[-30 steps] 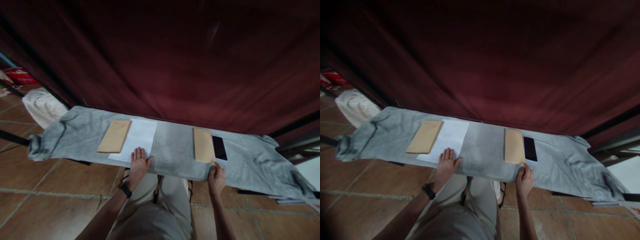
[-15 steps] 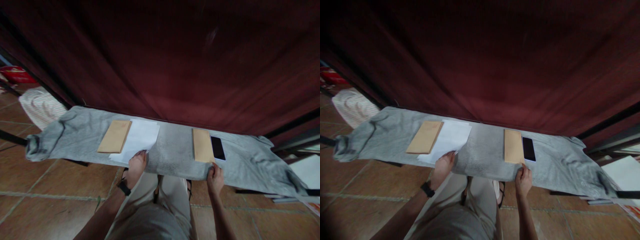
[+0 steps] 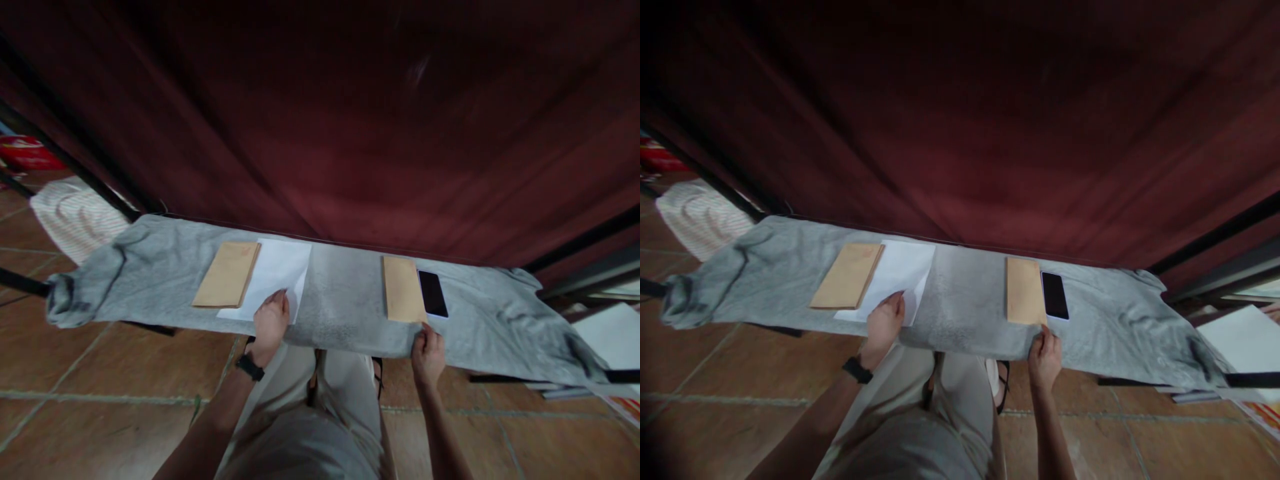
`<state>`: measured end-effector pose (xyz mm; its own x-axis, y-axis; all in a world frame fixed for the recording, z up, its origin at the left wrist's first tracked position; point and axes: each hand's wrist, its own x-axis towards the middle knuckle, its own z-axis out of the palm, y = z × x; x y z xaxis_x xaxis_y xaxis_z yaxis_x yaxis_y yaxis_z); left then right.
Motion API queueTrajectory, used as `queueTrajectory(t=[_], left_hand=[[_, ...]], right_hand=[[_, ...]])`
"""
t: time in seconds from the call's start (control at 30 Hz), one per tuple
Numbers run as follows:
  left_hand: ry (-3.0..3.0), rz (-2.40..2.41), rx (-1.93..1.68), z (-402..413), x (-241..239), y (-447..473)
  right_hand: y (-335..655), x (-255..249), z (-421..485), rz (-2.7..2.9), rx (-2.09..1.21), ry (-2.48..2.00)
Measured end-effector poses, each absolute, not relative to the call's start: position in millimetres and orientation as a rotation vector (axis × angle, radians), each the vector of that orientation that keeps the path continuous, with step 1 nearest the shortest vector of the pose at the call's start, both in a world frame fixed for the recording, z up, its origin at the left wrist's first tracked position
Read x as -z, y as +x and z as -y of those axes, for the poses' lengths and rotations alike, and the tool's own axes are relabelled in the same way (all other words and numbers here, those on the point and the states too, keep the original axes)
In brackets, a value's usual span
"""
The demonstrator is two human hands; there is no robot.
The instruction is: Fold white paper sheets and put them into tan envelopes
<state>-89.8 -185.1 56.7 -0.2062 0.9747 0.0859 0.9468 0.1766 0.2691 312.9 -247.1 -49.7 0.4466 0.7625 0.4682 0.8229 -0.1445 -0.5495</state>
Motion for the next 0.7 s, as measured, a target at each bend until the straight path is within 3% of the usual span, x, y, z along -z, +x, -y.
queueTrajectory(t=[0.3, 0.7], left_hand=[[2.380, -1.841, -0.234, 209.9, -69.8, 6.5], [2.435, -1.459, -0.148, 216.4, -60.4, 85.2]], right_hand=[[306.4, 39.4, 251.3, 1.197, -0.052, -1.833], [222.9, 9.1, 231.1, 0.925, -1.075, -1.528]])
